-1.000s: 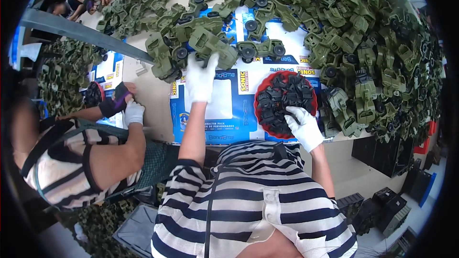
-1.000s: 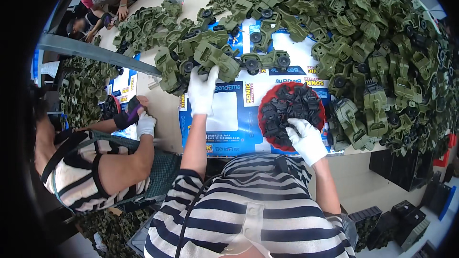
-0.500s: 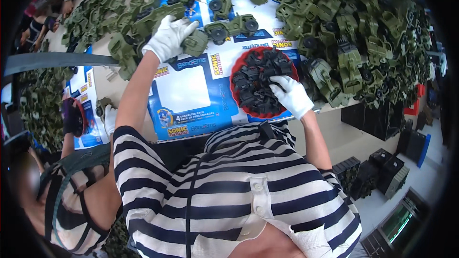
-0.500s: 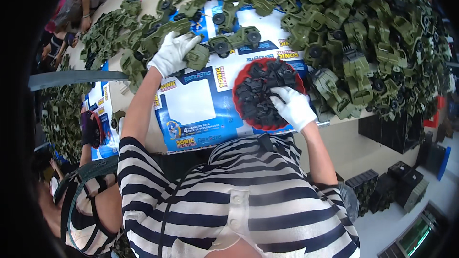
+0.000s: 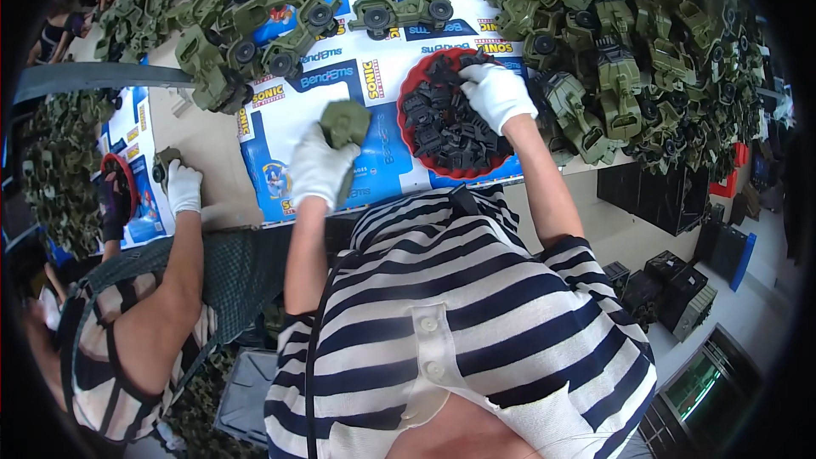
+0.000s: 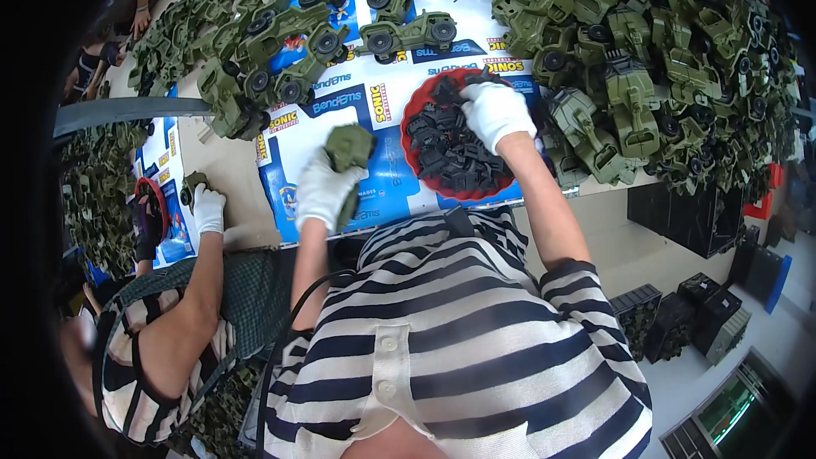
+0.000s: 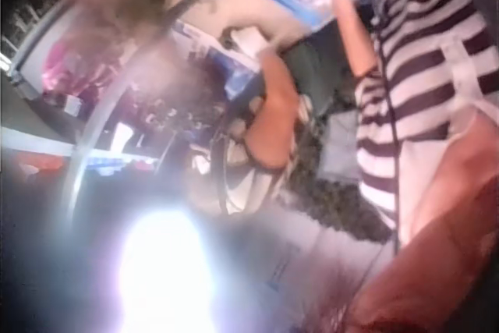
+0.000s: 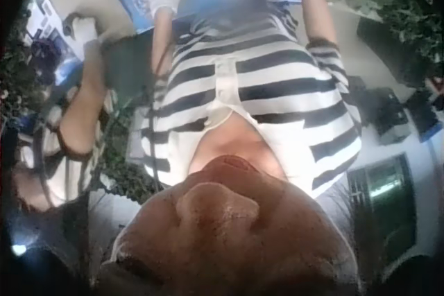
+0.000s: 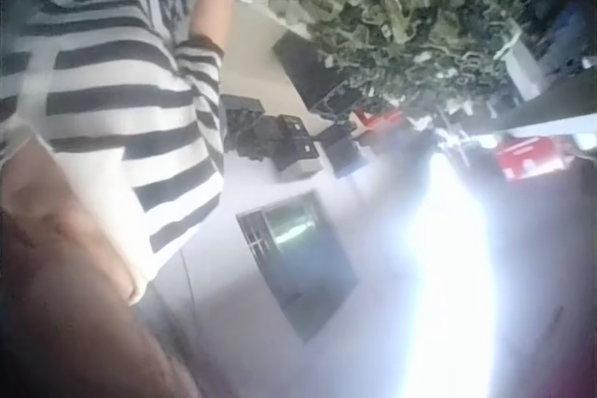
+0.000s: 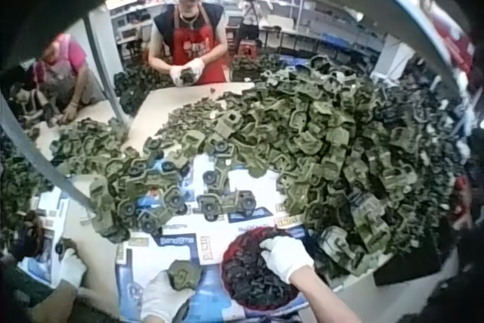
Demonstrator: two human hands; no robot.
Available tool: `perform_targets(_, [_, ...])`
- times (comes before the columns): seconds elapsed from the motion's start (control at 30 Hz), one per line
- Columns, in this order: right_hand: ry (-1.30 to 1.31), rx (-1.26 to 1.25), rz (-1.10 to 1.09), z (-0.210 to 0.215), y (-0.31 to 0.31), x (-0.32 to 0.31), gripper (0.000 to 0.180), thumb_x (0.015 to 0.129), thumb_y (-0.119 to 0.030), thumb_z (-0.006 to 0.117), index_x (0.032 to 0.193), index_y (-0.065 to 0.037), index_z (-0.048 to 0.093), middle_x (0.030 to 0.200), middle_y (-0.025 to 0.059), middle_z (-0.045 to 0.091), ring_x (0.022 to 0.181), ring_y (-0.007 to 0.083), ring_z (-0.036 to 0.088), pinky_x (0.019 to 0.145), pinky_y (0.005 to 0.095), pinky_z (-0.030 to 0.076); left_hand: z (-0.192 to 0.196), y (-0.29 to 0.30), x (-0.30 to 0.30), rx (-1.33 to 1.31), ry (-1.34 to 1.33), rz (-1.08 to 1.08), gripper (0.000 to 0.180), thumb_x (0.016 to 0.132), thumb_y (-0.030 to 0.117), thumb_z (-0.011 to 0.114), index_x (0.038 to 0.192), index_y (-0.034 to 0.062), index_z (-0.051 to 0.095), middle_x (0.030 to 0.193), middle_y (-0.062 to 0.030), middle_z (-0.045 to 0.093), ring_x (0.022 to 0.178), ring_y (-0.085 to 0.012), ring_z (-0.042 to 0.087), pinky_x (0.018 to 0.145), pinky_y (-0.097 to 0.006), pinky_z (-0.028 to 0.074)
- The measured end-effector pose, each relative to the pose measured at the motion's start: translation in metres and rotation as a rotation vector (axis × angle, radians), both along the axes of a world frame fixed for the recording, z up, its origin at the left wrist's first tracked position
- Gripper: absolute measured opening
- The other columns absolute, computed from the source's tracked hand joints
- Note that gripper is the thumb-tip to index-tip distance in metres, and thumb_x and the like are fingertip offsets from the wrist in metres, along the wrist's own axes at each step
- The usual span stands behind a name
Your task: The person assembles green plastic toy tanks by hand. They pick up a tank body, insert black wheels from a red bowl, and place the completed unit on a table. The process is repeated continuously throughout the clip.
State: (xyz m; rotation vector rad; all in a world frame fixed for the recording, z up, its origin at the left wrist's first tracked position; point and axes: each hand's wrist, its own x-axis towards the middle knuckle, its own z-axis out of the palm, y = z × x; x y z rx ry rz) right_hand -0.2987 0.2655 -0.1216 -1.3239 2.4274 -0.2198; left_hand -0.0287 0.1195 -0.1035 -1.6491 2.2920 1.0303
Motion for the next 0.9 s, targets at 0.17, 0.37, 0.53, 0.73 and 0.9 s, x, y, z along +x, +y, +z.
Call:
perform_targets(0.17, [0.076,0.036,0.167,-0.021,-0.038,0.053,0.026,0.082,-0.029,0.064,0.096,-0.009,0.072,0.097,0.0158,0.071,0.093,0.0343,0.068,0.083,0.0463,0.054,-0.089,0.019,0.024,0.037,0.155,0.05,0.094,0.06,0.041,0.087,0.133,-0.0008,0.046,0.119,-0.0276,0.061,0.108,-0.0393,0.062,0.093,-0.042,0.049])
perform_targets(0.37, [-0.168,0.024,-0.018,-0.023,-0.033,0.045,0.032,0.08,-0.025,0.071,0.107,-0.009,0.071,0.11,0.0182,0.067,0.106,0.0352,0.063,0.092,0.0414,0.05,-0.084,0.001,0.019,0.213,0.489,0.01,0.092,0.063,0.03,0.089,0.138,0.0016,0.044,0.119,-0.018,0.064,0.107,-0.0295,0.064,0.094,-0.035,0.05])
perform_targets(0.53, [-0.552,-0.126,-0.09,-0.045,-0.027,0.03,0.038,0.083,-0.01,0.063,0.12,-0.009,0.065,0.113,0.0195,0.066,0.104,0.0353,0.064,0.094,0.0394,0.049,-0.081,0.0,0.02,0.395,0.757,0.035,0.068,0.071,0.012,0.085,0.13,0.0039,0.054,0.111,-0.0053,0.069,0.1,-0.013,0.064,0.088,-0.029,0.052])
perform_targets(0.73, [-0.93,-0.494,-0.173,-0.035,-0.014,0.023,0.034,0.089,0.001,0.056,0.123,-0.003,0.061,0.098,0.0077,0.067,0.077,0.013,0.063,0.069,0.0268,0.052,-0.034,0.019,0.025,0.761,0.867,0.17,0.062,0.079,0.004,0.08,0.134,0.0023,0.053,0.106,-0.0042,0.069,0.088,-0.0101,0.066,0.077,-0.025,0.054])
perform_targets(0.9, [-1.261,-0.581,-0.147,0.006,-0.018,0.053,0.035,0.084,0.004,0.057,0.118,-0.004,0.06,0.093,0.0016,0.064,0.076,0.0068,0.056,0.064,0.0218,0.047,-0.002,0.024,0.013,0.918,0.878,0.048,0.059,0.08,0.005,0.079,0.133,0.0013,0.053,0.105,-0.0029,0.069,0.087,-0.0076,0.064,0.073,-0.022,0.052])
